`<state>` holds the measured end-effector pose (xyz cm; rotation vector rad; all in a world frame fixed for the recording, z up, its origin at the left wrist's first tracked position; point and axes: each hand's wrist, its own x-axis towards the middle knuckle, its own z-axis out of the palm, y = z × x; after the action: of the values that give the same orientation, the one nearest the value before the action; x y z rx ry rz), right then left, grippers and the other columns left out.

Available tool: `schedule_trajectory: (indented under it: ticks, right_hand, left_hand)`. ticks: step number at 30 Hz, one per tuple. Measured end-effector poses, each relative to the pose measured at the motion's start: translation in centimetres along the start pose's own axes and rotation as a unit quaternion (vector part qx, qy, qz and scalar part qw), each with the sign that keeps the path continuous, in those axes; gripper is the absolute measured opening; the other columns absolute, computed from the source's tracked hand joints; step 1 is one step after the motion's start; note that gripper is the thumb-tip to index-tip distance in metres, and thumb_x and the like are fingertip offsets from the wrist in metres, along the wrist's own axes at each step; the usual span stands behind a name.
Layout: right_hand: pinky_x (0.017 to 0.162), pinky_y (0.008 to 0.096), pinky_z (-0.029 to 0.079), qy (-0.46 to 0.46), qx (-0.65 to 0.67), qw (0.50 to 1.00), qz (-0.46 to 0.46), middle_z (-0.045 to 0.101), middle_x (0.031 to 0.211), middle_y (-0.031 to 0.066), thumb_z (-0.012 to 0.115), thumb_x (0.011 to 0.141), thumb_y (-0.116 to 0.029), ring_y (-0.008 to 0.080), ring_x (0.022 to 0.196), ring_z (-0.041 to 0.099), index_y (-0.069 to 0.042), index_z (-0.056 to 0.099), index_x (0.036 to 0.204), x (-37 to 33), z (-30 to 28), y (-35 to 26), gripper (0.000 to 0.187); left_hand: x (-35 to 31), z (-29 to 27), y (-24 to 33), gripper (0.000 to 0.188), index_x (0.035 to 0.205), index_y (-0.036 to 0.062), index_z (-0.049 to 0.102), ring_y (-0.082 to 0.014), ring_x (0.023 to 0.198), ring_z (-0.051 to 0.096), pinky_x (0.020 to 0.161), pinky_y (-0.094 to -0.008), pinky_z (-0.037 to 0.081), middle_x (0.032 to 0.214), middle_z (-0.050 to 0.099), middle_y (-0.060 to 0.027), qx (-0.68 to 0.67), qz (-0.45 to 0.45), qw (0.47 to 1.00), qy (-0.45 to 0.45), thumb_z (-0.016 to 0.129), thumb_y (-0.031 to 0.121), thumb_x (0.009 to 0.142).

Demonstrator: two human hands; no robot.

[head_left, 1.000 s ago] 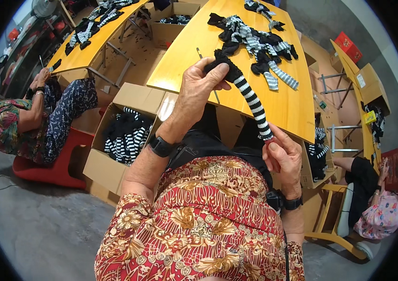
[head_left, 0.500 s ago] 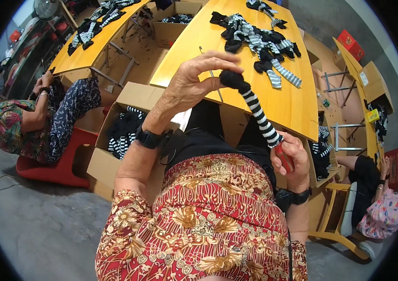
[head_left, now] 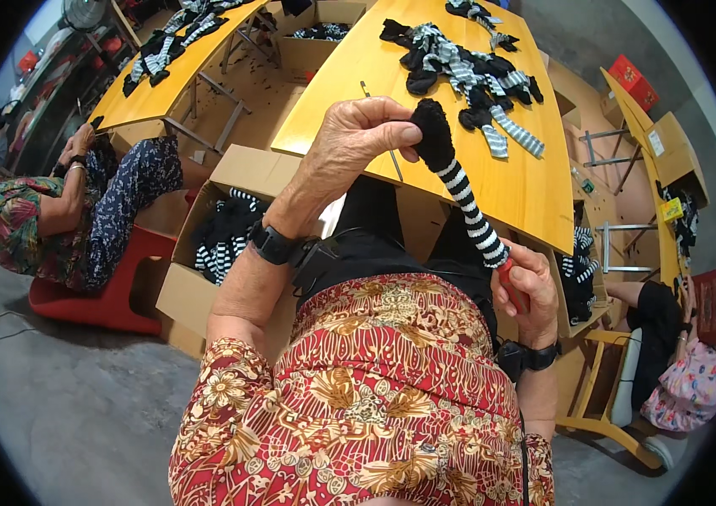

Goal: The person uses a red-handled tool to pull and adjust the fabric of black-and-white striped socks. They repeatedly insert the tool into the sock opening to stretch or align the material, then set the sock down and pick up another to repeat the process.

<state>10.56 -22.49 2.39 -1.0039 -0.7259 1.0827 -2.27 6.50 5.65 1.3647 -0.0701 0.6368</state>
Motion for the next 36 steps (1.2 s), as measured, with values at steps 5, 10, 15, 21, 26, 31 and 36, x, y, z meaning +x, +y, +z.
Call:
schedule_trajectory:
  ticks: [5,10,15,21,26,31,36]
  right_hand:
    - [0.036,0.0200,0.035,0.007,0.003,1.000,-0.018,0.058,0.064,0.0108,0.059,0.086,-0.015,0.0099,0.045,0.045,0.001,0.056,0.126,-0.5,-0.6,0.8,0.043]
    - [0.037,0.0201,0.035,0.001,0.046,0.999,-0.002,0.058,0.064,0.0121,0.058,0.086,-0.014,0.0107,0.044,0.045,0.000,0.056,0.126,-0.1,-0.6,0.8,0.043]
    - [0.037,0.0205,0.035,0.008,0.049,0.999,0.001,0.057,0.063,0.0126,0.057,0.087,-0.015,0.0103,0.044,0.045,0.001,0.055,0.127,-0.1,-0.1,1.0,0.043]
    - [0.039,0.0198,0.037,0.022,0.059,0.998,0.011,0.057,0.066,0.0111,0.057,0.088,-0.015,0.0097,0.044,0.043,0.001,0.052,0.130,0.1,1.3,0.0,0.045]
    - [0.040,0.0189,0.037,0.056,0.069,0.995,-0.035,0.058,0.069,0.0103,0.057,0.088,-0.016,0.0085,0.044,0.044,0.001,0.051,0.131,0.2,3.3,0.6,0.046]
    - [0.039,0.0187,0.037,0.036,0.065,0.993,-0.087,0.062,0.077,0.0106,0.059,0.088,-0.015,0.0094,0.052,0.049,0.000,0.052,0.130,0.3,3.4,0.6,0.045]
    - [0.039,0.0190,0.037,0.060,0.019,0.994,-0.094,0.061,0.079,0.0110,0.058,0.088,-0.013,0.0102,0.056,0.051,0.000,0.055,0.127,0.7,2.5,0.8,0.042]
  left_hand:
    - [-0.3,0.3,-0.3,0.017,0.093,-0.0013,0.068,-0.0130,0.069,0.066,0.068,-0.0243,0.053,0.078,0.068,-0.0062,-0.066,-0.004,0.998,0.019,0.071,0.013,0.084]
    - [-0.1,0.3,0.2,0.017,0.092,-0.0018,0.068,-0.0123,0.070,0.065,0.068,-0.0241,0.053,0.076,0.068,-0.0064,-0.022,-0.004,1.000,-0.007,0.070,0.013,0.085]
    - [-0.3,0.7,0.6,0.017,0.089,-0.0024,0.067,-0.0106,0.070,0.064,0.067,-0.0230,0.052,0.075,0.067,-0.0057,0.016,-0.006,1.000,-0.010,0.069,0.015,0.086]
    - [-0.6,1.0,0.8,0.018,0.082,0.0001,0.065,-0.0064,0.067,0.059,0.062,-0.0210,0.048,0.070,0.064,-0.0018,0.117,0.006,0.993,-0.015,0.066,0.017,0.089]
    - [-1.4,2.8,-1.1,0.020,0.078,0.0013,0.062,-0.0036,0.063,0.053,0.057,-0.0205,0.043,0.065,0.058,0.0027,0.107,0.011,0.994,0.003,0.063,0.017,0.090]
    - [-2.1,4.9,-0.3,0.019,0.077,0.0010,0.061,-0.0047,0.062,0.053,0.056,-0.0222,0.044,0.066,0.060,0.0028,0.169,0.043,0.985,-0.012,0.061,0.015,0.090]
    - [-1.3,2.7,0.3,0.028,0.107,-0.0006,0.063,-0.0065,0.077,0.056,0.065,-0.0220,0.046,0.083,0.063,-0.0003,0.103,0.040,0.994,0.015,0.067,0.020,0.088]
